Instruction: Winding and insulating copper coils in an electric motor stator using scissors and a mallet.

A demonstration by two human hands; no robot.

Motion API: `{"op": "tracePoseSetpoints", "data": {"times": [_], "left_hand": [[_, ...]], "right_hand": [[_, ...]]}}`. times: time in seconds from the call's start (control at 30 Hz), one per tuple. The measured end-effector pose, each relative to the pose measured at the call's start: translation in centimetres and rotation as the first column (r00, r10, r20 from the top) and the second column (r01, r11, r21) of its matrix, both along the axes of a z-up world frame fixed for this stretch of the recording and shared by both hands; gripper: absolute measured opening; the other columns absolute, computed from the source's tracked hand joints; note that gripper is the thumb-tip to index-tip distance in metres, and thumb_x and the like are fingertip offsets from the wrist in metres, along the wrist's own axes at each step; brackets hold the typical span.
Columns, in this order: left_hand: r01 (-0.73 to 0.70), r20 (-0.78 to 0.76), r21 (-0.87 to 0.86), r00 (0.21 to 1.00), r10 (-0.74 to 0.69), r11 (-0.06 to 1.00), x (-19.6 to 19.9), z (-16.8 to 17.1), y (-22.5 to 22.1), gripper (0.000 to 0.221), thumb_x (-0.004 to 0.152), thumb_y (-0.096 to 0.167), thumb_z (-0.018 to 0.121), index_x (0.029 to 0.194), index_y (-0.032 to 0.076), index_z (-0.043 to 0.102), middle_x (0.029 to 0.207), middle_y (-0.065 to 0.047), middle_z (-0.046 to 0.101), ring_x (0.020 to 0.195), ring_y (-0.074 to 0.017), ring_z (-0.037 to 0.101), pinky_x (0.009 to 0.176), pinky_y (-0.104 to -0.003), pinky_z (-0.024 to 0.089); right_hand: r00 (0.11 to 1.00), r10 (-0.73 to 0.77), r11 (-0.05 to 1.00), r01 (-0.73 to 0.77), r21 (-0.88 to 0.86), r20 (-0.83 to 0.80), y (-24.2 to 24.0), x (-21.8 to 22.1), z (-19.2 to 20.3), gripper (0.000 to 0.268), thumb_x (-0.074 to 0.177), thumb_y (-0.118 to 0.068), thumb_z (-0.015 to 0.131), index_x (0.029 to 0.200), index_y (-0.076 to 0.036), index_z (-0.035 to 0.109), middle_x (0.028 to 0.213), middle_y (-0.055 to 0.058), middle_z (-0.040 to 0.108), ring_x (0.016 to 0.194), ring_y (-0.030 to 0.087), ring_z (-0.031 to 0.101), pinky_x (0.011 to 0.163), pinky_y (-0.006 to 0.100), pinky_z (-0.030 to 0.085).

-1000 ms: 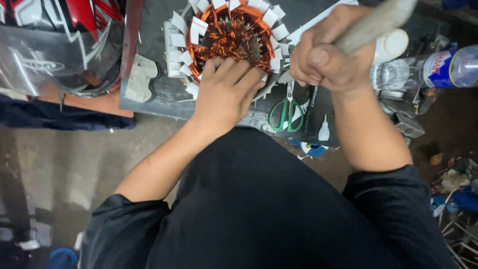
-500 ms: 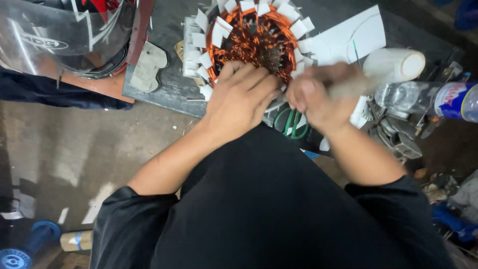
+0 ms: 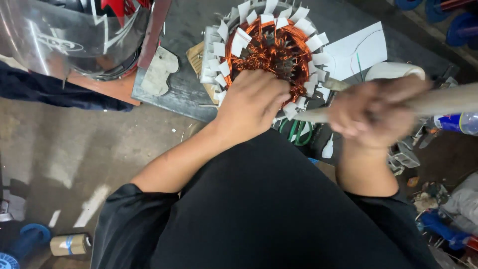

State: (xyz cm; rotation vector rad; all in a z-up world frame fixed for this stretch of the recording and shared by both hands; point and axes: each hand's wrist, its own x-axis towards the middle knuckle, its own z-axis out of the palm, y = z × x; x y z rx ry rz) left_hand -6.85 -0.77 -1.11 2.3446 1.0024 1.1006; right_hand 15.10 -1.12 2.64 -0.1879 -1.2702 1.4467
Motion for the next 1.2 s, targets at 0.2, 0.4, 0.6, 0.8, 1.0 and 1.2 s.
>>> {"op": "tracePoseSetpoints", "data": {"times": [0.2, 0.4, 0.6, 0.8, 1.0, 1.2], "left_hand": [[-0.043, 0.375, 0.052, 0.927, 0.021, 0.998, -2.9, 2.3, 0.4, 0.023, 0.101, 0.016, 0.055, 0.084, 0.004, 0.064, 0.076, -0.009, 0.064, 0.072, -0.0231, 0.06, 0.072, -0.034, 0.044], [-0.165, 0.011, 0.11, 0.986, 0.165, 0.98, -6.4, 3.0, 1.0, 0.037, 0.105, 0.035, 0.039, 0.099, 0.005, 0.059, 0.098, -0.013, 0.063, 0.093, -0.026, 0.06, 0.082, -0.039, 0.041], [-0.238, 0.028, -0.233, 0.968, 0.251, 0.943, -8.5, 1.6, 2.1, 0.051, 0.111, 0.041, 0.029, 0.125, -0.003, 0.052, 0.124, -0.021, 0.047, 0.124, -0.0366, 0.048, 0.105, -0.047, 0.039], [-0.11, -0.042, 0.1, 0.992, 0.115, 0.989, -7.7, 1.1, 4.8, 0.027, 0.11, 0.012, 0.041, 0.129, -0.001, 0.055, 0.118, -0.019, 0.055, 0.108, -0.0375, 0.052, 0.091, -0.047, 0.042], [-0.002, -0.192, -0.183, 0.981, -0.033, 0.983, -8.3, -0.4, 7.0, 0.032, 0.108, 0.016, 0.057, 0.139, 0.008, 0.058, 0.139, -0.019, 0.06, 0.125, -0.044, 0.05, 0.098, -0.052, 0.039], [-0.133, 0.284, -0.273, 0.935, 0.212, 0.953, -9.1, -4.0, 2.0, 0.043, 0.111, 0.04, 0.039, 0.131, 0.005, 0.056, 0.129, -0.013, 0.06, 0.123, -0.0274, 0.057, 0.105, -0.039, 0.044]], "right_hand": [[0.917, -0.26, 0.965, 0.258, 0.049, 0.302, -1.3, 4.0, 1.8, 0.038, 0.108, -0.057, 0.051, 0.112, -0.022, 0.038, 0.064, -0.006, 0.036, 0.038, 0.006, 0.03, 0.032, 0.021, 0.031], [0.869, -0.318, 0.752, 0.475, -0.457, 0.379, -4.8, 5.4, -4.2, 0.018, 0.101, -0.018, 0.055, 0.118, -0.013, 0.051, 0.091, 0.005, 0.061, 0.073, 0.016, 0.061, 0.062, 0.029, 0.059], [0.597, -0.29, 0.556, 0.741, -0.375, 0.748, -7.7, 5.0, -9.7, 0.029, 0.101, 0.002, 0.039, 0.129, -0.006, 0.038, 0.109, 0.015, 0.051, 0.081, 0.026, 0.063, 0.064, 0.037, 0.061], [0.617, -0.261, 0.693, 0.655, -0.301, 0.742, -6.4, 4.2, -6.9, 0.032, 0.107, 0.002, 0.038, 0.139, -0.001, 0.037, 0.11, 0.015, 0.055, 0.077, 0.023, 0.062, 0.063, 0.033, 0.06], [0.741, -0.47, 0.591, 0.668, -0.452, 0.48, -5.0, 3.8, -5.1, 0.072, 0.099, 0.008, 0.043, 0.162, -0.014, 0.018, 0.116, 0.022, 0.069, 0.093, 0.034, 0.075, 0.082, 0.047, 0.073], [0.476, -0.476, 0.463, 0.851, -0.249, 0.74, 4.2, 5.7, -16.0, 0.034, 0.099, -0.031, 0.072, 0.126, -0.022, 0.054, 0.112, -0.004, 0.068, 0.085, 0.006, 0.063, 0.063, 0.022, 0.052]]}}
